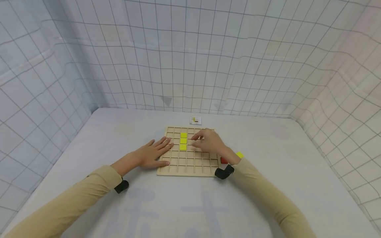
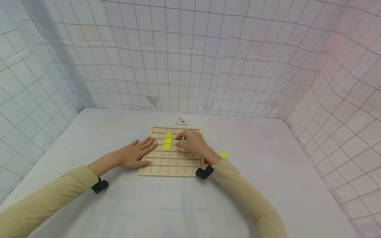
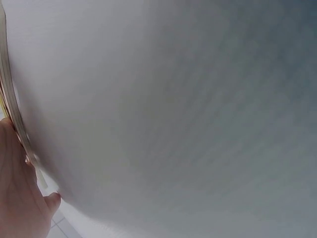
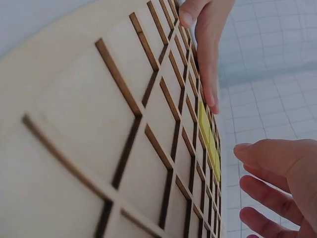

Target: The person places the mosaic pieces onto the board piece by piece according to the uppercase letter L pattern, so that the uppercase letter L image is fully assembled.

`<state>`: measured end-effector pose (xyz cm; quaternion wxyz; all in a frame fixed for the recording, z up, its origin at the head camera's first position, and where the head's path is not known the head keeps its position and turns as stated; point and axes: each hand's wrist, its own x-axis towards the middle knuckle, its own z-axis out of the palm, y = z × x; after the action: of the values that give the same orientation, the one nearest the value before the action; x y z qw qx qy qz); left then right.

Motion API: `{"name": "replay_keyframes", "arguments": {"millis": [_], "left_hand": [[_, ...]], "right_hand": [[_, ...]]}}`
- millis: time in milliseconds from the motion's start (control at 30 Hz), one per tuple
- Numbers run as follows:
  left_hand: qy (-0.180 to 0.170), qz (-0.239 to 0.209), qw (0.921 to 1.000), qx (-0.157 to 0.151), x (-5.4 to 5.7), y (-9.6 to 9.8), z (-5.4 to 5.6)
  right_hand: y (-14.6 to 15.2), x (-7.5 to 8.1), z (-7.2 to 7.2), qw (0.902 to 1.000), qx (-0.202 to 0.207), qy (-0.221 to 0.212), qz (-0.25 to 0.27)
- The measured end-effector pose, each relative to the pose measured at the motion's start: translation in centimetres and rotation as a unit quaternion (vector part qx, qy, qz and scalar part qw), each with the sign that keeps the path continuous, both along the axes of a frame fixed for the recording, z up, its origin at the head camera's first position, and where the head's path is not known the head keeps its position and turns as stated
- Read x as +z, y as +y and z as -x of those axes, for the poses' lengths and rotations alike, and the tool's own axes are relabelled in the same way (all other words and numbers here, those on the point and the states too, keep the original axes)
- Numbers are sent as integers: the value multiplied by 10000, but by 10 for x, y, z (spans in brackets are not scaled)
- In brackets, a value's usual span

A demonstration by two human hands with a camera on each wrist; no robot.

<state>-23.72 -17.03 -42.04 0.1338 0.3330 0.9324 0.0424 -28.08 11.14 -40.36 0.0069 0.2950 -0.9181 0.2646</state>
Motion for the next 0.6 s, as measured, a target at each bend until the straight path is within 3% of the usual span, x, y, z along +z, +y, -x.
{"name": "replay_keyframes", "arguments": {"millis": [300,600], "left_hand": [[-11,4,10000,9,0,0,1],[-6,-42,10000,-15,0,0,0]], "right_hand": [[48,10,9,9988,-40,487,-23],[92,16,10,9992,110,344,-191]]}}
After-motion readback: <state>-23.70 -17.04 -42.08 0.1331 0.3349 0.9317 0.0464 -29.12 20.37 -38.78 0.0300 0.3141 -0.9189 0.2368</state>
